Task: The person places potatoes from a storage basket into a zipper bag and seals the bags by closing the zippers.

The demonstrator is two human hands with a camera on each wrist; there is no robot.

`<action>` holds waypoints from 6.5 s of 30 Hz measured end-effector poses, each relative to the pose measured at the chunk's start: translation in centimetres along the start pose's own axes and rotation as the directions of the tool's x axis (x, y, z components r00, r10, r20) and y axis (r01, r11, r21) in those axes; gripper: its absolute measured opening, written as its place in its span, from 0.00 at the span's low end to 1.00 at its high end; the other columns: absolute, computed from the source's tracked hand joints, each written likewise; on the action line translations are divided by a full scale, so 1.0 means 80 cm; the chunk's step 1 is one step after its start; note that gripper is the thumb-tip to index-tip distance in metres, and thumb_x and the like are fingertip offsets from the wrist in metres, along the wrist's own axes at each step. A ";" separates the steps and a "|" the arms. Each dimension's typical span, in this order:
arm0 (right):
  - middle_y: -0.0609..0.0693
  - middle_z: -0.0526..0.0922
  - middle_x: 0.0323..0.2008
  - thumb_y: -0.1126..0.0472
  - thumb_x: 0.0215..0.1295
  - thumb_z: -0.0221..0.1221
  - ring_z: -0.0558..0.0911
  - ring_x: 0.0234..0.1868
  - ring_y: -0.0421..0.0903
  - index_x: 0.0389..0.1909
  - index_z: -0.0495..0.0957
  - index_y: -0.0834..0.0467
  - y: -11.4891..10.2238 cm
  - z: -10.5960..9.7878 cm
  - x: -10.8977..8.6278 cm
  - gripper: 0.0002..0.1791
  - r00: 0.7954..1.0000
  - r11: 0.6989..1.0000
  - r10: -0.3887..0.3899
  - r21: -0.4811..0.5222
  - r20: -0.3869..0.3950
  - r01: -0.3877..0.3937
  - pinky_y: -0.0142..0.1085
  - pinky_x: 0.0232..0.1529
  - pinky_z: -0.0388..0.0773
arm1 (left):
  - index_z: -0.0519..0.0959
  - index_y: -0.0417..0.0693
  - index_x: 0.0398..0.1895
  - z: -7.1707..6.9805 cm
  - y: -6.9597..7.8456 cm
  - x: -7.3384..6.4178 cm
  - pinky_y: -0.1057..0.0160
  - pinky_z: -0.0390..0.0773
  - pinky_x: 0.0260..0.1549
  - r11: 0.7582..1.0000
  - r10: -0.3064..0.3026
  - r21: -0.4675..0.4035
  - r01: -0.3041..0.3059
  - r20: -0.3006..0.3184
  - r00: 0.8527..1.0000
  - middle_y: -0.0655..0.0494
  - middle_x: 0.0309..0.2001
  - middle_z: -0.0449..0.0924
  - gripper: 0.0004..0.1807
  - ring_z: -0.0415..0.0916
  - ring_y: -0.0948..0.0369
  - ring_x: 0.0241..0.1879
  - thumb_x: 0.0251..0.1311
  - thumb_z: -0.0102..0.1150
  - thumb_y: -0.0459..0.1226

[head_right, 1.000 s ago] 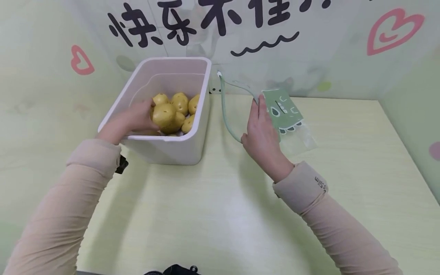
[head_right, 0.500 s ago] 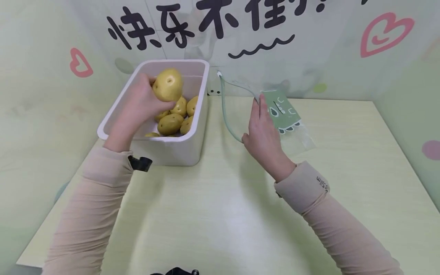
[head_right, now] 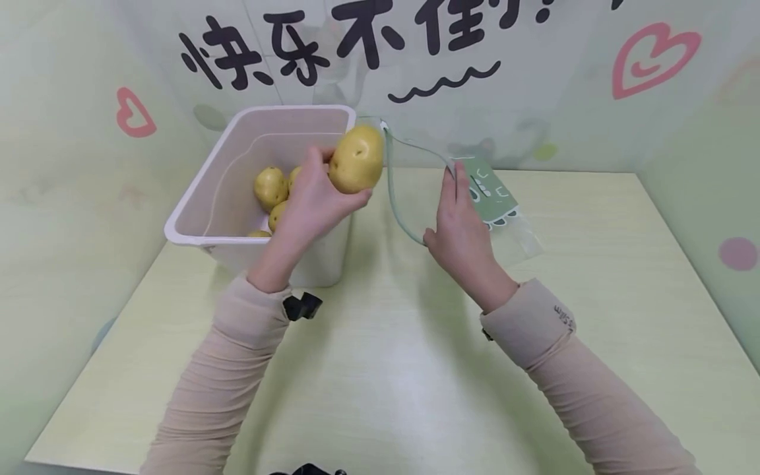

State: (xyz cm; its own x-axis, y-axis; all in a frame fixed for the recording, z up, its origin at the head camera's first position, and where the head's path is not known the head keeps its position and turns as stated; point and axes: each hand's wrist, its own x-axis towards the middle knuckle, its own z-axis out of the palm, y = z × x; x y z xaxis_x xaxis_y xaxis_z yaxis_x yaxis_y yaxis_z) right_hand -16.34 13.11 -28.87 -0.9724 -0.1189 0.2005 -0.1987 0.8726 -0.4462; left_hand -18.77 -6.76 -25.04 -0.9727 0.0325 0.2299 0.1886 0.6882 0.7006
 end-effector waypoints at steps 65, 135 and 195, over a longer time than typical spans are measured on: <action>0.53 0.70 0.63 0.61 0.70 0.37 0.81 0.49 0.38 0.72 0.56 0.52 0.058 -0.039 0.032 0.28 0.934 0.775 0.318 0.612 -0.165 -0.156 0.19 0.42 0.77 | 0.61 0.43 0.69 0.130 0.039 0.056 0.74 0.70 0.25 0.976 0.011 -0.216 0.009 0.092 0.996 0.47 0.66 0.60 0.42 0.71 0.55 0.50 0.46 0.53 0.17; 0.54 0.45 0.76 0.71 0.55 0.52 0.74 0.16 0.26 0.75 0.44 0.54 0.033 -0.074 0.064 0.46 0.975 0.866 0.214 0.452 0.054 -0.215 0.19 0.25 0.76 | 0.54 0.52 0.73 -0.055 -0.011 0.046 0.57 0.65 0.65 0.980 -0.193 0.074 0.184 0.139 0.971 0.51 0.71 0.59 0.30 0.60 0.55 0.68 0.67 0.41 0.42; 0.54 0.45 0.76 0.70 0.55 0.55 0.74 0.16 0.26 0.75 0.45 0.54 0.046 -0.057 0.066 0.47 0.975 0.888 0.213 0.403 0.068 -0.222 0.18 0.26 0.73 | 0.49 0.37 0.72 -0.045 -0.101 0.076 0.46 0.54 0.70 0.870 -0.199 0.455 -0.190 0.677 0.708 0.34 0.70 0.54 0.42 0.54 0.43 0.70 0.60 0.58 0.41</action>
State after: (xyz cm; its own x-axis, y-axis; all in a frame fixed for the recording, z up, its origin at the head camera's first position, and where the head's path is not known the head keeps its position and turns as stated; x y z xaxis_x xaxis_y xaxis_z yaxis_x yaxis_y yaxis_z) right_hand -21.62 17.85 -25.49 -0.9985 0.0373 0.0411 -0.0098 0.6104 -0.7920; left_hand -25.70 -14.72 -26.90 -0.8184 0.3765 -0.4341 0.2872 0.9223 0.2586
